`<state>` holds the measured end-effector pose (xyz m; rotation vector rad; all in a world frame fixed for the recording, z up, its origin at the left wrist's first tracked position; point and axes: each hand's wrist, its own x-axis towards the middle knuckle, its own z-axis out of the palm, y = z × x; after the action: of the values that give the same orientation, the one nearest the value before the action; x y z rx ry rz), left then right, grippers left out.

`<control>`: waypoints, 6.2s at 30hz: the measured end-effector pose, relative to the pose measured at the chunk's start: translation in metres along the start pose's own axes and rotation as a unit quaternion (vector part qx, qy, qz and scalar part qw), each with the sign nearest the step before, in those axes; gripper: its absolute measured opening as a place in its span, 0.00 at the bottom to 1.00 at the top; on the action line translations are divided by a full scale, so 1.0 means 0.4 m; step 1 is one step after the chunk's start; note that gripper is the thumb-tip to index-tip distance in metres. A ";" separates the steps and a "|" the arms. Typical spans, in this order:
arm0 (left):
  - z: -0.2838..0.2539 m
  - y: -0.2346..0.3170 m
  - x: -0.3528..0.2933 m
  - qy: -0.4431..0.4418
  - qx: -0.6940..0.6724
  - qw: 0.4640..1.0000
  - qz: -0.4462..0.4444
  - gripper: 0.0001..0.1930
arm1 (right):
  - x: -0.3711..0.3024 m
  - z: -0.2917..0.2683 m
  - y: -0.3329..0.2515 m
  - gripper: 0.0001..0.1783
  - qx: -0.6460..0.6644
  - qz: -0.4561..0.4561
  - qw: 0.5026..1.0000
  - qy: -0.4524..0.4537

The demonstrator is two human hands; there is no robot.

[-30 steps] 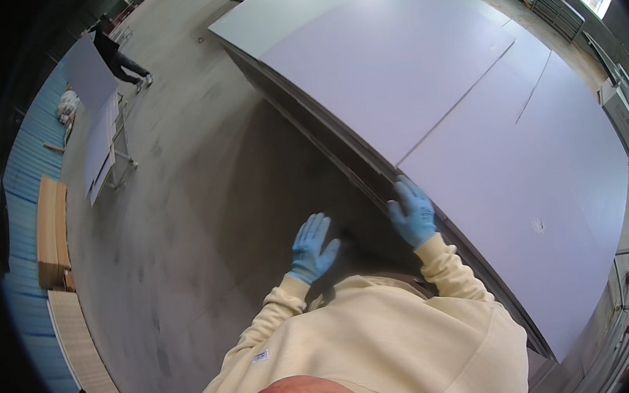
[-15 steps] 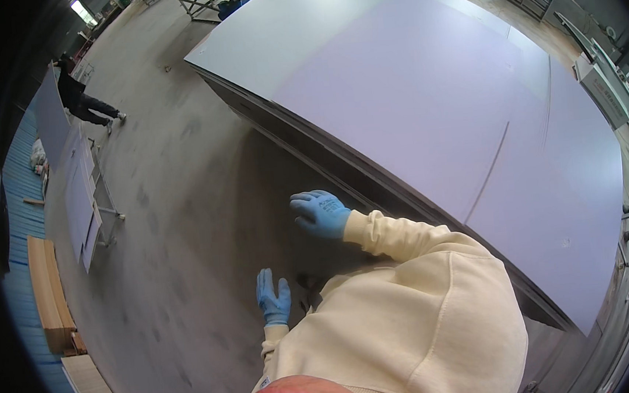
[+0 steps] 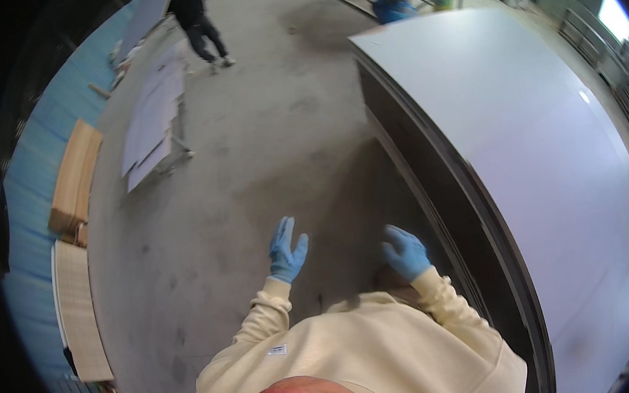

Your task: The person repeatedly picks up large white panels from a nearby stack and places them onto a vertical rack. They handle each panel with both hands, aligning it before setting it down. A coworker is visible in the background handling similar panels.

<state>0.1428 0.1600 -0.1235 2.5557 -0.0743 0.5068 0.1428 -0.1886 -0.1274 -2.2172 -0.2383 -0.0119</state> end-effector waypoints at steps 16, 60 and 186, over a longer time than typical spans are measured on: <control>-0.215 -0.568 0.898 0.334 -0.269 0.878 -0.216 0.41 | 0.967 0.228 -0.136 0.22 0.250 -0.020 0.967 -0.054; -0.080 -0.976 0.891 0.098 -0.867 0.438 -0.215 0.21 | 0.962 0.082 -0.334 0.22 0.577 -0.028 0.806 0.129; 0.955 -0.173 1.985 -0.326 -0.603 0.644 -0.339 0.32 | 0.907 -0.100 -0.002 0.20 0.566 0.308 0.518 0.562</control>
<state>1.0201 0.0619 -0.1660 1.1176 0.2224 -0.6321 0.5018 -0.1590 -0.0684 -0.5176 1.0120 -0.6764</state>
